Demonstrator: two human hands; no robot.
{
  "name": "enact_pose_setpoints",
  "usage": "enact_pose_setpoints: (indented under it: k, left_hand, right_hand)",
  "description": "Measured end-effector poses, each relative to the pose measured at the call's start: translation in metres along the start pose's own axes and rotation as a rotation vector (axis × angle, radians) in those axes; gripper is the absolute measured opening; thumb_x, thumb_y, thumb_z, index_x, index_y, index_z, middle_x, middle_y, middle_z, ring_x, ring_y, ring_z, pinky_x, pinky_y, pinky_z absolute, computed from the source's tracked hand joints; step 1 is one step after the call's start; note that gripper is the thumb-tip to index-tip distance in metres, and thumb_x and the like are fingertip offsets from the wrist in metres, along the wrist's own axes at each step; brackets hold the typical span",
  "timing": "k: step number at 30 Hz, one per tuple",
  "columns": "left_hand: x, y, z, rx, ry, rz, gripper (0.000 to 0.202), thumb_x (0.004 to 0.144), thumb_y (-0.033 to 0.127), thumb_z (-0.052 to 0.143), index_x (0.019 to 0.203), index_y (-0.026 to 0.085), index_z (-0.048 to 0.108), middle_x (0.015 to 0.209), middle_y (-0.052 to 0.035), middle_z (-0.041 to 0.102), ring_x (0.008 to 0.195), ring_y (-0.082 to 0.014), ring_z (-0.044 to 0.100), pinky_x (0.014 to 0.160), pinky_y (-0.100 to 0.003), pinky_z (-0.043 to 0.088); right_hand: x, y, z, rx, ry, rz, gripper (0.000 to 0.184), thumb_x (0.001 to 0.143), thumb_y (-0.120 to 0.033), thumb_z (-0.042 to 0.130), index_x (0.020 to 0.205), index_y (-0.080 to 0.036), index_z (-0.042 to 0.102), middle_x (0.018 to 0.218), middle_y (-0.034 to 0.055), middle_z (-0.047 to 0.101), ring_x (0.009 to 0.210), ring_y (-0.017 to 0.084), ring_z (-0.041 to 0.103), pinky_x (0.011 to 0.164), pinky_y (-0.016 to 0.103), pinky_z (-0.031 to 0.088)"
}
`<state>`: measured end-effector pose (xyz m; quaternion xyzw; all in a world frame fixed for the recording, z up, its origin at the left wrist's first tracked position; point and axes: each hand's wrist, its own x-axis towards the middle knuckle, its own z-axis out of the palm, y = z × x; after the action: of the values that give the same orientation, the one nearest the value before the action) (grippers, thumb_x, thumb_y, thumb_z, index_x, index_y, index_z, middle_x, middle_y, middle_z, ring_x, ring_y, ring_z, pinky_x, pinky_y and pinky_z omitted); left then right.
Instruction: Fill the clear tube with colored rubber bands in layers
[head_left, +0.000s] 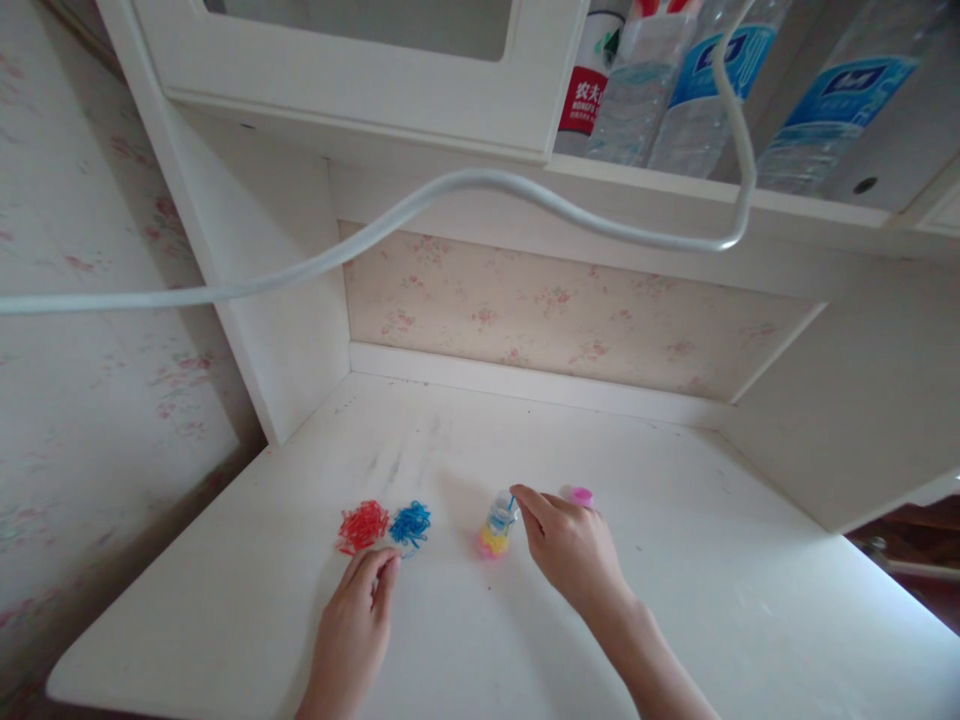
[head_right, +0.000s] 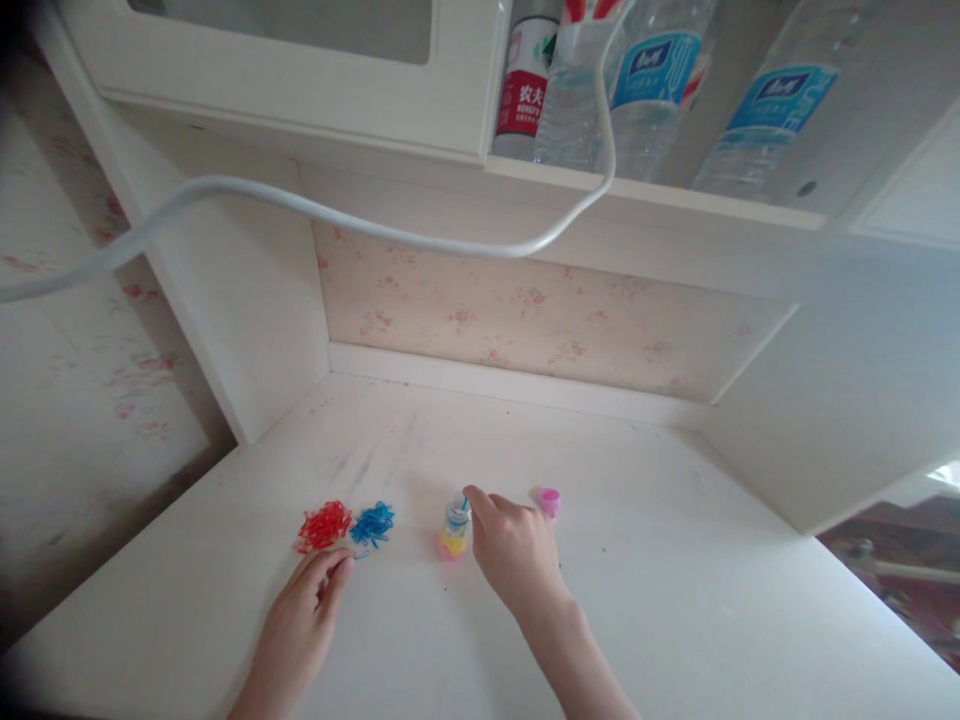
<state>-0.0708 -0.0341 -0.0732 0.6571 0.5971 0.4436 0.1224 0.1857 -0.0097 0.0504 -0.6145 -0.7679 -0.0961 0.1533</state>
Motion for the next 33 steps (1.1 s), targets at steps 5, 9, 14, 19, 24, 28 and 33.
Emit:
enact_pose_setpoints:
  k: [5, 9, 14, 19, 24, 28, 33]
  left_hand:
    - [0.001, -0.001, 0.001, 0.001, 0.026, 0.003, 0.026, 0.092, 0.041, 0.045, 0.093, 0.023, 0.063, 0.094, -0.0048, 0.071, 0.085, -0.0194, 0.067, 0.072, -0.03, 0.055]
    - [0.001, -0.002, 0.002, -0.003, 0.047, 0.022, 0.026, 0.092, 0.041, 0.045, 0.093, 0.023, 0.063, 0.093, -0.0053, 0.071, 0.087, -0.0201, 0.067, 0.074, -0.031, 0.055]
    - [0.001, -0.001, 0.001, -0.021, 0.043, 0.022, 0.025, 0.091, 0.041, 0.046, 0.093, 0.023, 0.063, 0.093, -0.005, 0.071, 0.086, -0.0197, 0.067, 0.071, -0.029, 0.055]
    - [0.001, -0.002, 0.0, -0.045, 0.048, 0.001, 0.026, 0.09, 0.043, 0.047, 0.092, 0.023, 0.064, 0.093, -0.0052, 0.071, 0.085, -0.0196, 0.067, 0.071, -0.029, 0.054]
    - [0.006, 0.022, -0.004, -0.103, 0.003, -0.048, 0.029, 0.09, 0.044, 0.047, 0.091, 0.021, 0.065, 0.089, -0.0057, 0.069, 0.074, -0.0179, 0.064, 0.065, -0.027, 0.053]
    - [0.025, 0.071, -0.006, -0.197, -0.109, -0.036, 0.029, 0.092, 0.041, 0.045, 0.095, 0.02, 0.065, 0.083, -0.0046, 0.066, 0.065, -0.0145, 0.058, 0.059, -0.025, 0.05]
    - [0.056, 0.123, 0.006, -0.282, -0.159, 0.091, 0.029, 0.094, 0.037, 0.042, 0.099, 0.019, 0.063, 0.091, -0.006, 0.064, 0.064, -0.0123, 0.057, 0.062, -0.024, 0.048]
  right_hand:
    - [0.015, -0.005, -0.021, -0.042, -0.205, -0.019, 0.027, 0.094, -0.023, 0.041, 0.104, -0.034, 0.064, 0.079, -0.0021, 0.072, 0.067, 0.015, 0.066, 0.054, 0.024, 0.024]
    - [0.026, -0.008, -0.034, -0.08, -0.303, -0.048, 0.026, 0.092, -0.021, 0.043, 0.099, -0.033, 0.065, 0.081, -0.0004, 0.072, 0.073, 0.016, 0.066, 0.056, 0.024, 0.025]
    - [0.029, -0.011, -0.036, -0.101, -0.343, -0.073, 0.025, 0.09, -0.019, 0.042, 0.088, -0.03, 0.065, 0.077, -0.0007, 0.071, 0.071, 0.017, 0.066, 0.055, 0.024, 0.025]
    - [0.026, -0.01, -0.038, -0.058, -0.324, -0.057, 0.028, 0.088, -0.018, 0.043, 0.092, -0.032, 0.068, 0.079, -0.0006, 0.072, 0.072, 0.017, 0.066, 0.057, 0.023, 0.031]
    - [0.008, 0.001, -0.025, 0.304, 0.003, 0.083, 0.031, 0.095, -0.03, 0.039, 0.106, -0.028, 0.069, 0.077, 0.0015, 0.071, 0.068, 0.013, 0.065, 0.061, 0.021, 0.04]
    - [-0.026, -0.003, 0.012, 0.678, 0.193, 0.328, 0.035, 0.093, -0.043, 0.045, 0.097, -0.02, 0.072, 0.058, -0.001, 0.061, 0.048, 0.011, 0.052, 0.048, 0.019, 0.037]
    - [-0.077, -0.027, 0.066, 0.937, 0.044, 0.485, 0.047, 0.09, -0.053, 0.045, 0.095, -0.016, 0.072, 0.057, 0.0014, 0.06, 0.054, 0.015, 0.053, 0.047, 0.021, 0.038]
